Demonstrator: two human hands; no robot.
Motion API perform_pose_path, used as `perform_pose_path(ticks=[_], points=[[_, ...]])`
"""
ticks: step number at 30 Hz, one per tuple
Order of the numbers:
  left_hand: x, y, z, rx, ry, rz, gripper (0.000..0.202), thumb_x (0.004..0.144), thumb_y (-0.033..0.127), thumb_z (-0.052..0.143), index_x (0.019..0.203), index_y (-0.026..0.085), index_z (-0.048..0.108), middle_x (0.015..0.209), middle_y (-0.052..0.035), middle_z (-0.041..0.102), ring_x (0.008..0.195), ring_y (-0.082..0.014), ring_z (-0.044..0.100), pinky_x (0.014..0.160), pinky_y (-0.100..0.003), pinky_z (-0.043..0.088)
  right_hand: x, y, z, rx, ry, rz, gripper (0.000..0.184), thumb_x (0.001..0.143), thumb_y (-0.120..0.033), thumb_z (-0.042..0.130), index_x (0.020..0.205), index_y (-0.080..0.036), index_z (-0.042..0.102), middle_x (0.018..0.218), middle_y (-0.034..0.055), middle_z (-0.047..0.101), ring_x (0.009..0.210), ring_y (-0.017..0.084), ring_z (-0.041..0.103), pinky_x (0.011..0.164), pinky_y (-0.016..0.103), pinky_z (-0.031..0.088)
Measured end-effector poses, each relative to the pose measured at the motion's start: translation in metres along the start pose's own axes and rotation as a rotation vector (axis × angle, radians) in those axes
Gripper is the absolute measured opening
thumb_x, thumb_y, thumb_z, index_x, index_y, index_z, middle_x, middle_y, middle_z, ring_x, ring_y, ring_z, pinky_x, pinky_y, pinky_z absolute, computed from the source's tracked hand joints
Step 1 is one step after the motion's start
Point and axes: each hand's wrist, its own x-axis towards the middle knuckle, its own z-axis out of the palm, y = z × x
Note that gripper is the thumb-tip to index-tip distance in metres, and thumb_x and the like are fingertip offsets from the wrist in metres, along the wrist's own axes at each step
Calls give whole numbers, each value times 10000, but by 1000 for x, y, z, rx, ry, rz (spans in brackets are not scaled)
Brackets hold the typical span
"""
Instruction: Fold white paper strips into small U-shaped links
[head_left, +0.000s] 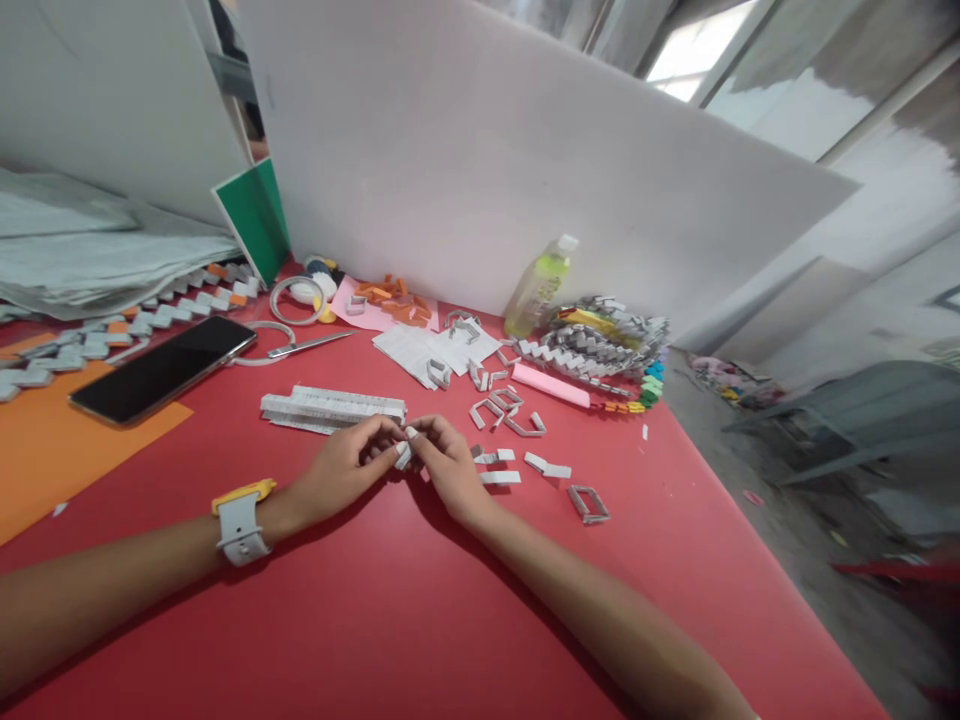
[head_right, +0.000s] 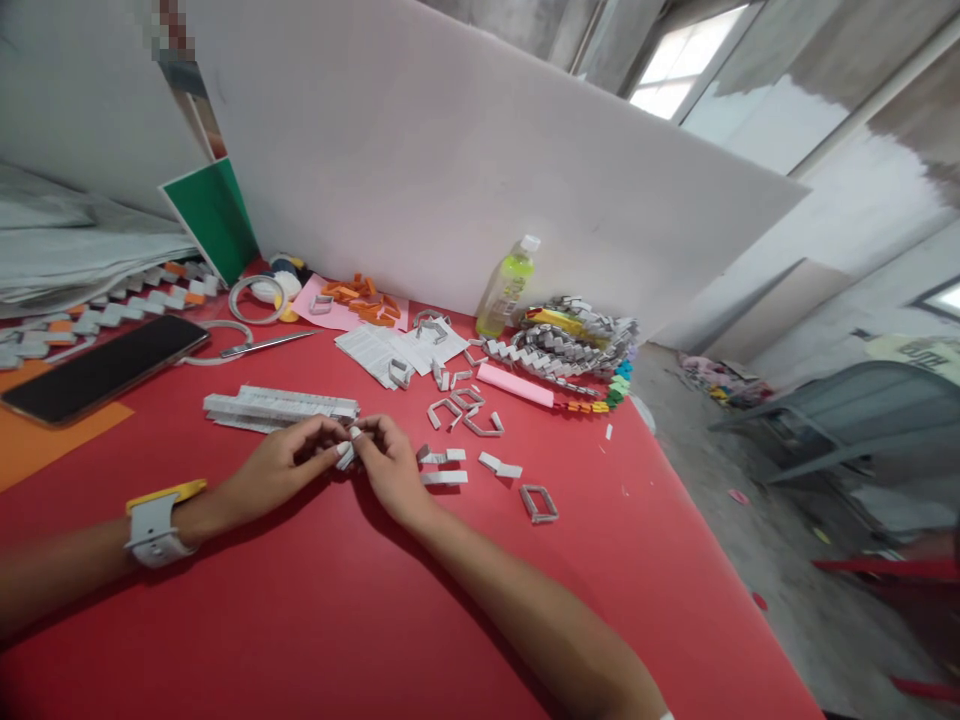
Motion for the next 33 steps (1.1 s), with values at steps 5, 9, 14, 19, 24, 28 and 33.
perform_pose_path(ticks=[5, 9, 14, 19, 24, 28, 33], points=[[0, 2, 0, 22, 14, -5, 235, 870, 406, 534, 910, 180, 581, 765, -31, 691, 695, -183, 673, 642, -293, 538, 0, 0, 0, -20, -9, -2, 193, 807, -383, 638, 860, -207, 579, 751, -26, 583, 638, 111, 535, 632, 261, 469], [0, 3, -1, 41, -5, -10, 251, 879, 424, 509, 900, 183, 574, 781, -37, 699, 696, -184, 676, 630, -288, 526, -1, -1, 0, -48, -16, -2, 170, 819, -368, 621, 840, -208, 567, 752, -26, 570, 648, 111, 529, 639, 258, 458], [0, 3, -1, 83, -18, -21, 254, 876, 428, 494, 888, 186, 568, 772, -30, 694, 689, -185, 672, 614, -284, 512, -2, -3, 0, -135, -32, -13, 123, 859, -328, 558, 853, -205, 569, 753, -24, 561, 650, 112, 513, 621, 250, 438], [0, 4, 0, 54, -17, -19, 246, 871, 420, 500, 888, 184, 566, 779, -30, 689, 689, -175, 665, 616, -276, 522, -3, -4, 0, -200, -40, -31, 116, 874, -316, 534, 851, -207, 571, 758, -20, 573, 679, 125, 530, 647, 260, 444], [-1, 3, -1, 86, -33, -27, 248, 877, 418, 491, 887, 181, 564, 761, -24, 677, 681, -171, 651, 625, -276, 498, -2, -1, -1, -272, -53, -62, 136, 885, -327, 506, 879, -206, 569, 781, -9, 589, 711, 138, 551, 684, 277, 454], [-2, 2, -2, 142, -48, -41, 257, 879, 420, 475, 894, 181, 568, 770, -24, 676, 690, -175, 632, 632, -281, 470, -2, 0, -2, -344, -65, -71, 150, 893, -322, 475, 904, -202, 563, 817, 1, 603, 740, 143, 567, 709, 283, 462], [-1, 1, -2, 170, -44, -47, 263, 871, 421, 476, 897, 180, 577, 771, -25, 673, 676, -175, 607, 622, -281, 452, -1, -1, -2, -402, -66, -80, 139, 893, -298, 458, 909, -202, 557, 856, 13, 628, 788, 156, 587, 739, 290, 470]])
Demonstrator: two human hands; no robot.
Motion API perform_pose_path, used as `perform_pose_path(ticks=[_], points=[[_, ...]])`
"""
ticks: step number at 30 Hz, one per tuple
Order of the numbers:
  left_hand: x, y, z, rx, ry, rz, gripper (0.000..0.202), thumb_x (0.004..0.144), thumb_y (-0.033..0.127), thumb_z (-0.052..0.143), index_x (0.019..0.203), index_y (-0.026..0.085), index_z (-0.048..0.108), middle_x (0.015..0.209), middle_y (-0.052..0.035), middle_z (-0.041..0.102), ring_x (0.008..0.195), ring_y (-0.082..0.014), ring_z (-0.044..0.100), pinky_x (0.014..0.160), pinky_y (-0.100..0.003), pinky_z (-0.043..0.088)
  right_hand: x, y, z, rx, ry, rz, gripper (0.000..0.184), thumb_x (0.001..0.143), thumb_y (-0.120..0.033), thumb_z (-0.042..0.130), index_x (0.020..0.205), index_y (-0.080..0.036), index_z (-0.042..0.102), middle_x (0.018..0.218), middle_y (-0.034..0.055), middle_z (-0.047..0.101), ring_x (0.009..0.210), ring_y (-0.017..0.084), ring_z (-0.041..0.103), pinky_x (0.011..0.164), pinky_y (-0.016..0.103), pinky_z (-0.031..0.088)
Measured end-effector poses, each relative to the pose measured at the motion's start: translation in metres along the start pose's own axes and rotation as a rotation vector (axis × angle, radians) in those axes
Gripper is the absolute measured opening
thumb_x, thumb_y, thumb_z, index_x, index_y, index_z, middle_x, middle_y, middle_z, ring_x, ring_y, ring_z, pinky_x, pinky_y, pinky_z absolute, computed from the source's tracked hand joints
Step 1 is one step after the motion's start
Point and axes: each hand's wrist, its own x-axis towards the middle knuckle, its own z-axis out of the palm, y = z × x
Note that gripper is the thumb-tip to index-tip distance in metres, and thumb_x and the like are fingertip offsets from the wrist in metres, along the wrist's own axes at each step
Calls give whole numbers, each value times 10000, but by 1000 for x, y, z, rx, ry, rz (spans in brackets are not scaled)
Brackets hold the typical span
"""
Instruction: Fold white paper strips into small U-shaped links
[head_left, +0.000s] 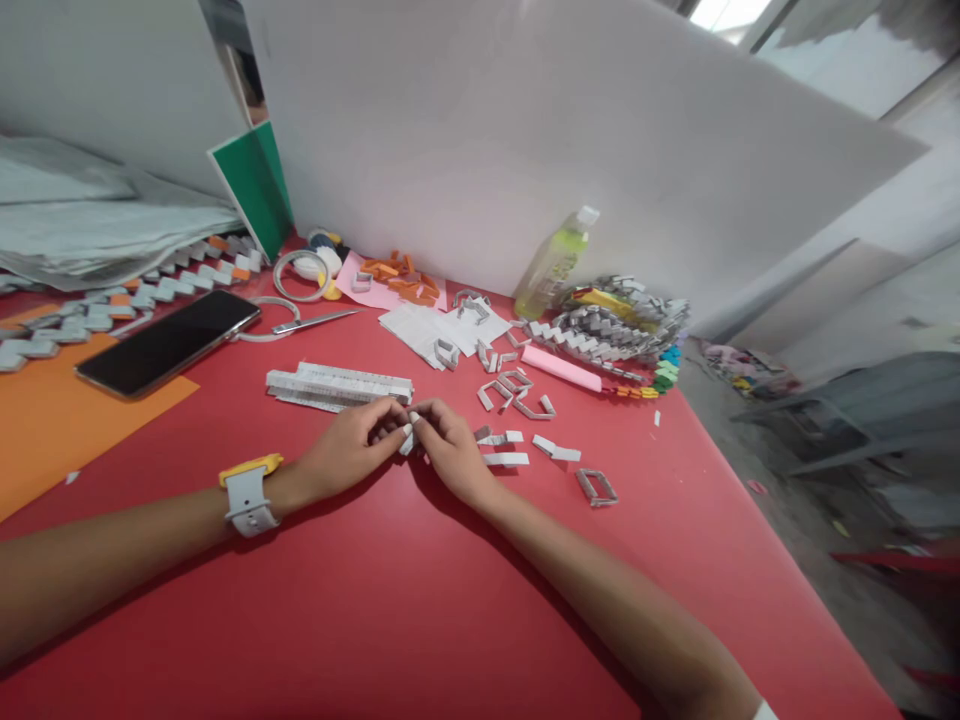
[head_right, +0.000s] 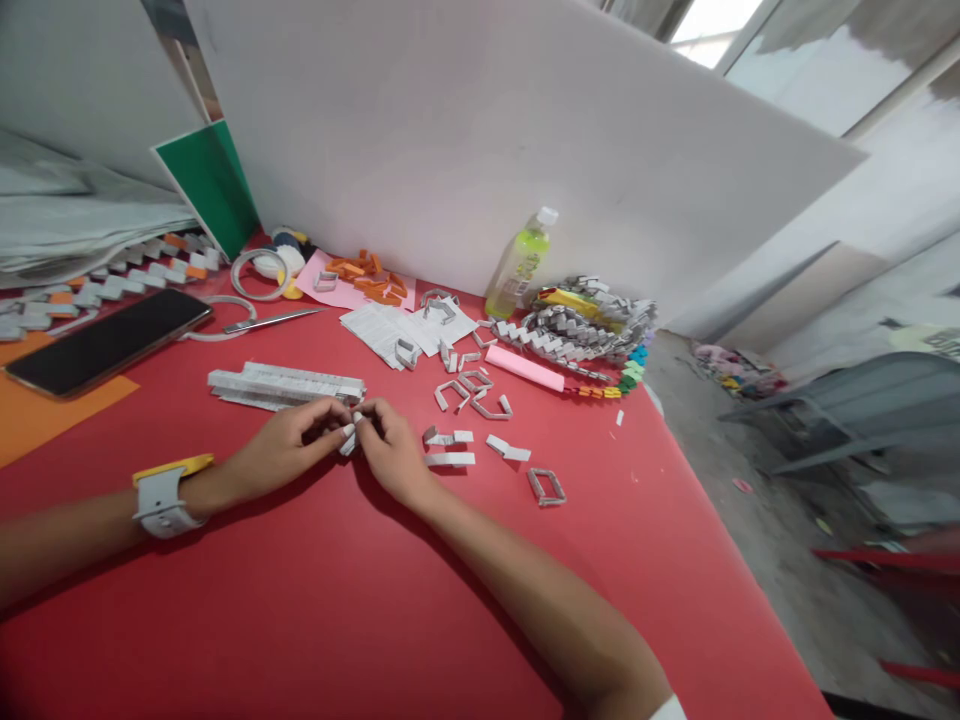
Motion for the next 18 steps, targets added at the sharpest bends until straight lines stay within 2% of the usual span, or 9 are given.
perform_pose_path(ticks=[18], points=[[2, 0, 1, -10, 3, 50, 225, 871, 378, 494, 873, 170, 580, 742, -16, 664, 640, -147, 587, 587, -245, 441, 1, 3, 1, -38, -15, -22, 131, 898, -273, 436, 906, -208, 549, 830, 9, 634, 772, 160, 608, 733, 299, 494]])
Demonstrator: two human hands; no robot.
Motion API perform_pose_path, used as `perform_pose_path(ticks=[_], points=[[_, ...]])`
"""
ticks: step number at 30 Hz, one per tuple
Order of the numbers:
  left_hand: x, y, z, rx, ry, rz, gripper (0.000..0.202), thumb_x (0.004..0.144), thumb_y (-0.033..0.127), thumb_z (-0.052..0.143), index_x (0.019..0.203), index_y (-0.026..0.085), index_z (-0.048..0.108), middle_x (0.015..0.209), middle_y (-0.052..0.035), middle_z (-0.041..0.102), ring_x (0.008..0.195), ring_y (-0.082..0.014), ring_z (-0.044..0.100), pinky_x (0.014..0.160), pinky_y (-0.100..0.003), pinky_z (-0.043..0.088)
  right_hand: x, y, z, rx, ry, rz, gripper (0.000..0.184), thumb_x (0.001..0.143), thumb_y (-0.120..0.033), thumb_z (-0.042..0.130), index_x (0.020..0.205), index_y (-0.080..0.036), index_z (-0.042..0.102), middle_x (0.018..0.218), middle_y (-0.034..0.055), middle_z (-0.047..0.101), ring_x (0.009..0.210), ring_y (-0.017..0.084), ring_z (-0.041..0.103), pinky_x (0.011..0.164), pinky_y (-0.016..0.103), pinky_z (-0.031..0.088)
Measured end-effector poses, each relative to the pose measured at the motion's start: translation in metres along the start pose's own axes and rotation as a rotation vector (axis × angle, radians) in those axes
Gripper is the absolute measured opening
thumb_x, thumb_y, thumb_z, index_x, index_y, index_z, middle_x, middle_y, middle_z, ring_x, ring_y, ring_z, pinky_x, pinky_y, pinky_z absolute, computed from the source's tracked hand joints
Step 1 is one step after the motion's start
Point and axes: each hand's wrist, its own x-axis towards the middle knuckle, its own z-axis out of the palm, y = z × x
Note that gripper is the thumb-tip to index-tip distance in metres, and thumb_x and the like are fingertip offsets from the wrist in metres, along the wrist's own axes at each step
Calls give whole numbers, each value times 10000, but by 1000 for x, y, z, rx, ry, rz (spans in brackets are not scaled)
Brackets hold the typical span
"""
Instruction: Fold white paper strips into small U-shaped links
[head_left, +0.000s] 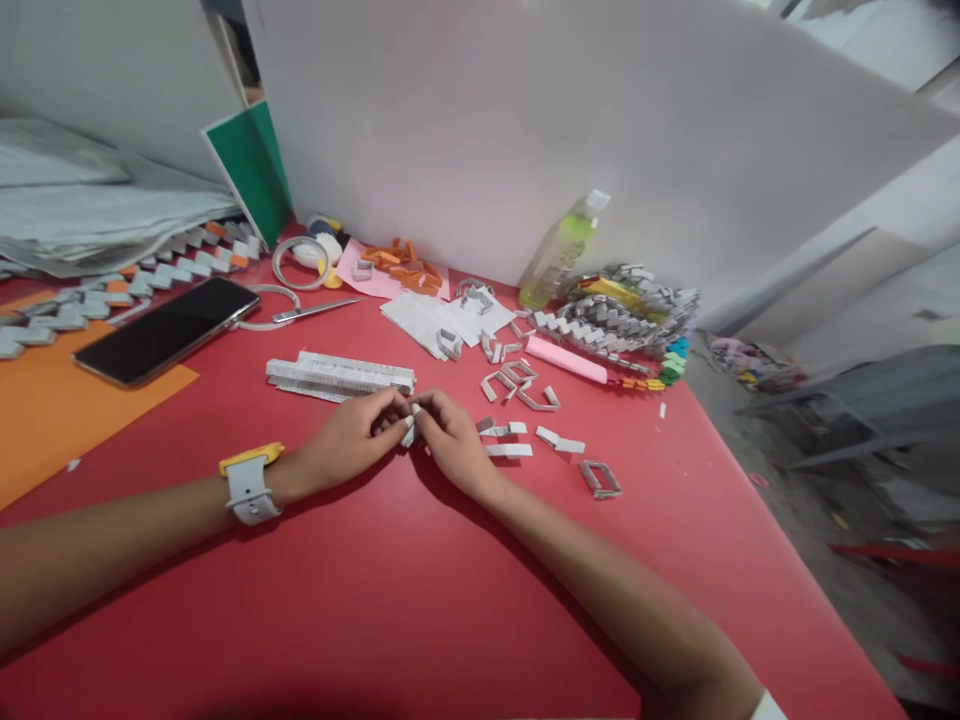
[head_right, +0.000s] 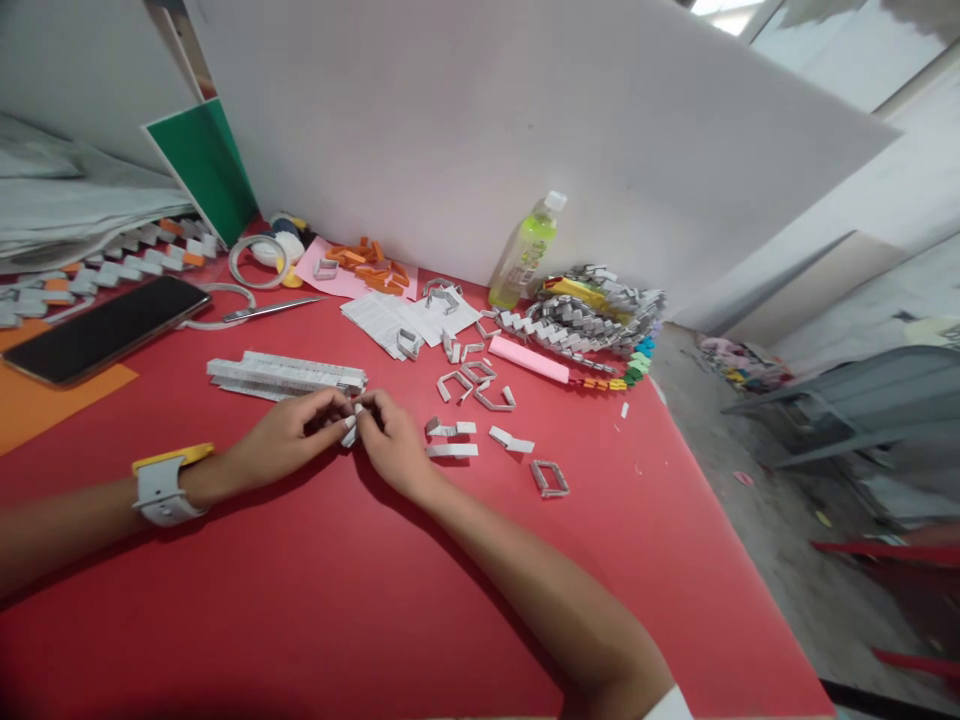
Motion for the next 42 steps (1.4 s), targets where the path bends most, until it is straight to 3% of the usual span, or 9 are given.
perform_pose_path(ticks=[42], points=[[0, 4, -1, 32, 4, 4, 180, 845, 357, 489, 830, 186, 545, 718, -3, 634, 631, -145, 570, 589, -248, 443, 0, 0, -1, -33, 1, -19, 152, 890, -273, 427, 929, -201, 554, 869, 18, 640, 810, 157, 598, 790, 305, 470]])
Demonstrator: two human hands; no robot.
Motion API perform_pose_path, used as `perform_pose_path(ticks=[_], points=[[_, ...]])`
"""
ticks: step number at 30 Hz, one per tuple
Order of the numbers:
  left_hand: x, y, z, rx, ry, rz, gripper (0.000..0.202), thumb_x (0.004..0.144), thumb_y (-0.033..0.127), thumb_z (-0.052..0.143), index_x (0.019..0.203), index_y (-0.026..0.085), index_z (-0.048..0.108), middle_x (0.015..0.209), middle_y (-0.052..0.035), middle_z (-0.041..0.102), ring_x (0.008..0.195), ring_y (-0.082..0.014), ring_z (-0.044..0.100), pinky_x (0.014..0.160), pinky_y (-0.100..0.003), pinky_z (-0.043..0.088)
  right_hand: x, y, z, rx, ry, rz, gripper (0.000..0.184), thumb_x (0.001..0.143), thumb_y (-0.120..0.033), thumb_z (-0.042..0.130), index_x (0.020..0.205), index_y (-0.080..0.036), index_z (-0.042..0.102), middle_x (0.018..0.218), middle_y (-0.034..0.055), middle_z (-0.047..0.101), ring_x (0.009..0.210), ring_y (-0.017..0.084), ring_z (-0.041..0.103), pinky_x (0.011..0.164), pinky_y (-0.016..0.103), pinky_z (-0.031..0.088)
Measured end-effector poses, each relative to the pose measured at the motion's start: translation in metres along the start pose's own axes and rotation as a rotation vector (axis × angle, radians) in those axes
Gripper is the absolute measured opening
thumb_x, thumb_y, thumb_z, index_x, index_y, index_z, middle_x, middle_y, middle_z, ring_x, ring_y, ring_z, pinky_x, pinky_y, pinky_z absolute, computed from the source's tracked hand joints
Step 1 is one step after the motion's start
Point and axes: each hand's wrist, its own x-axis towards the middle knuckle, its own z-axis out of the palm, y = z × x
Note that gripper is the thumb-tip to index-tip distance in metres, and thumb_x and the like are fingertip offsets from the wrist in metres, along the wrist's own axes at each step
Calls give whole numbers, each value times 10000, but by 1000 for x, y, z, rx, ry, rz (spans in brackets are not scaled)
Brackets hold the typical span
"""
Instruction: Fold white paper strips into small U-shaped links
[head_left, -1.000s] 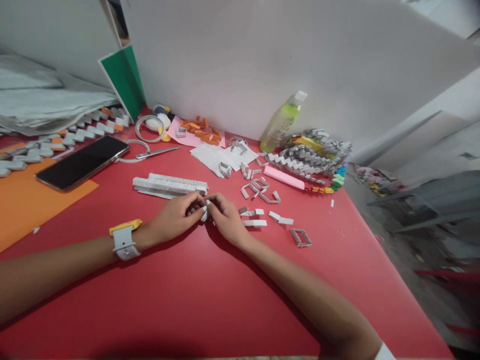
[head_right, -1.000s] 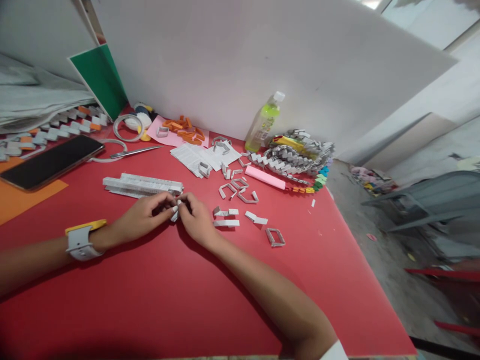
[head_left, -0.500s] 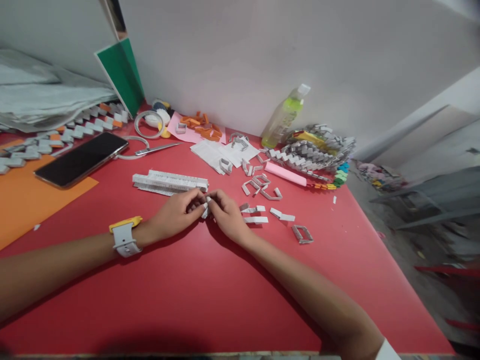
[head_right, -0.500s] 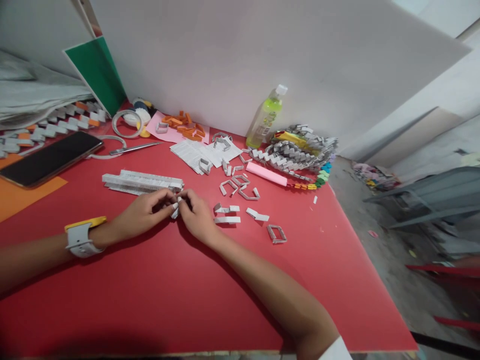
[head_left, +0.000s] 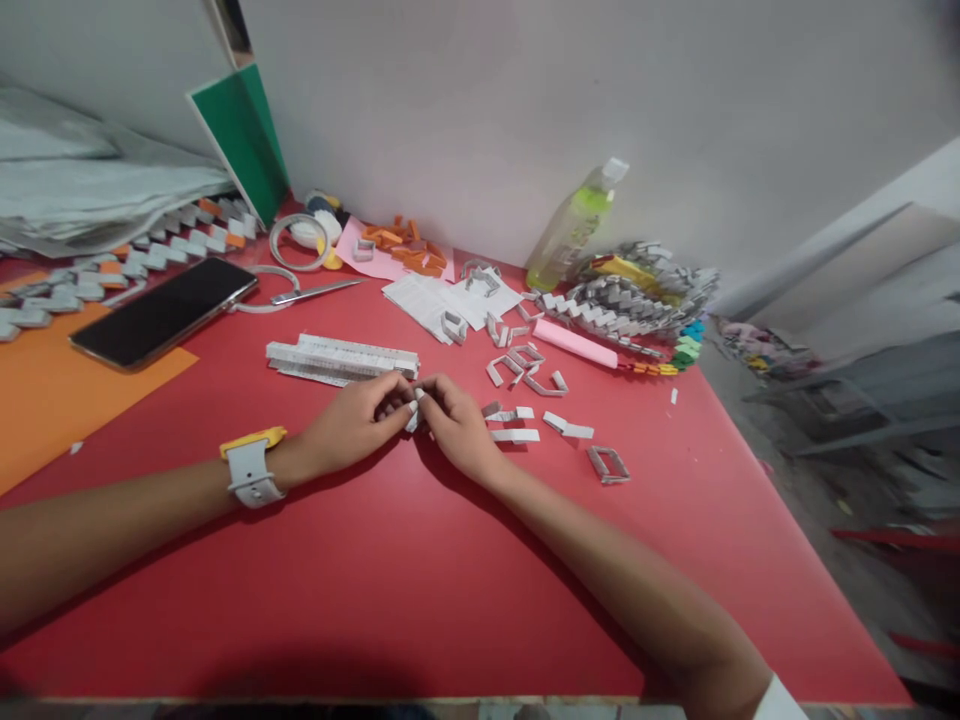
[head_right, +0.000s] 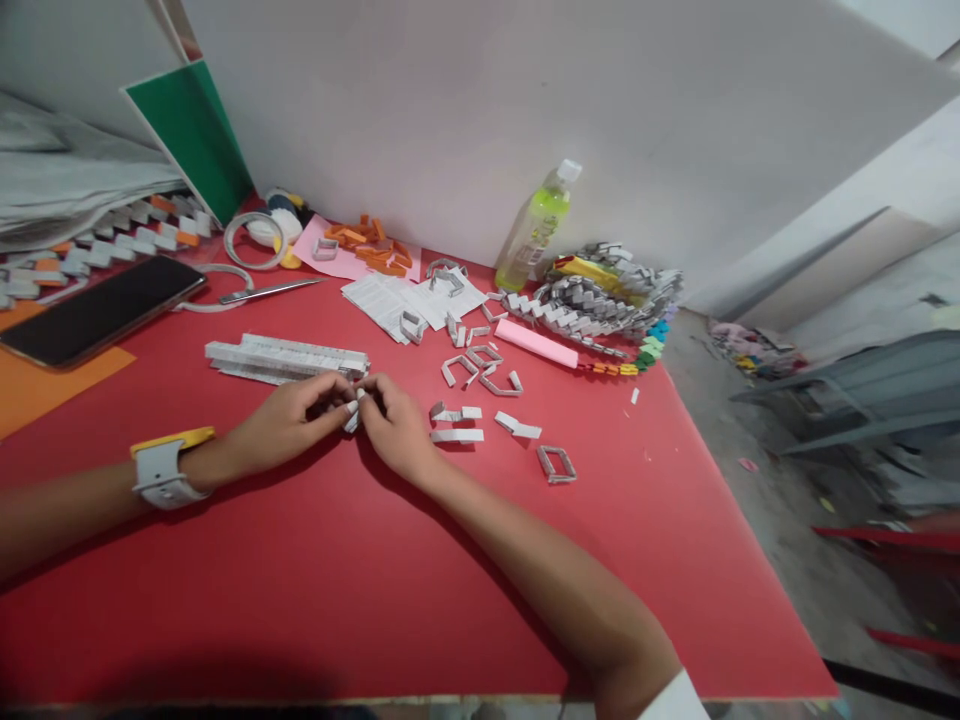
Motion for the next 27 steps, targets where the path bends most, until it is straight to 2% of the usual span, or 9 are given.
perform_pose_path(ticks=[27], points=[[0, -2, 1, 9, -4, 0, 182, 852, 358, 494, 843, 183, 543, 752, -14, 650, 641, -143, 580, 613, -254, 448, -1, -2, 0, 14, -10, 10, 128, 901, -266, 425, 910, -212, 541, 866, 17, 640, 825, 162, 607, 761, 302, 484]])
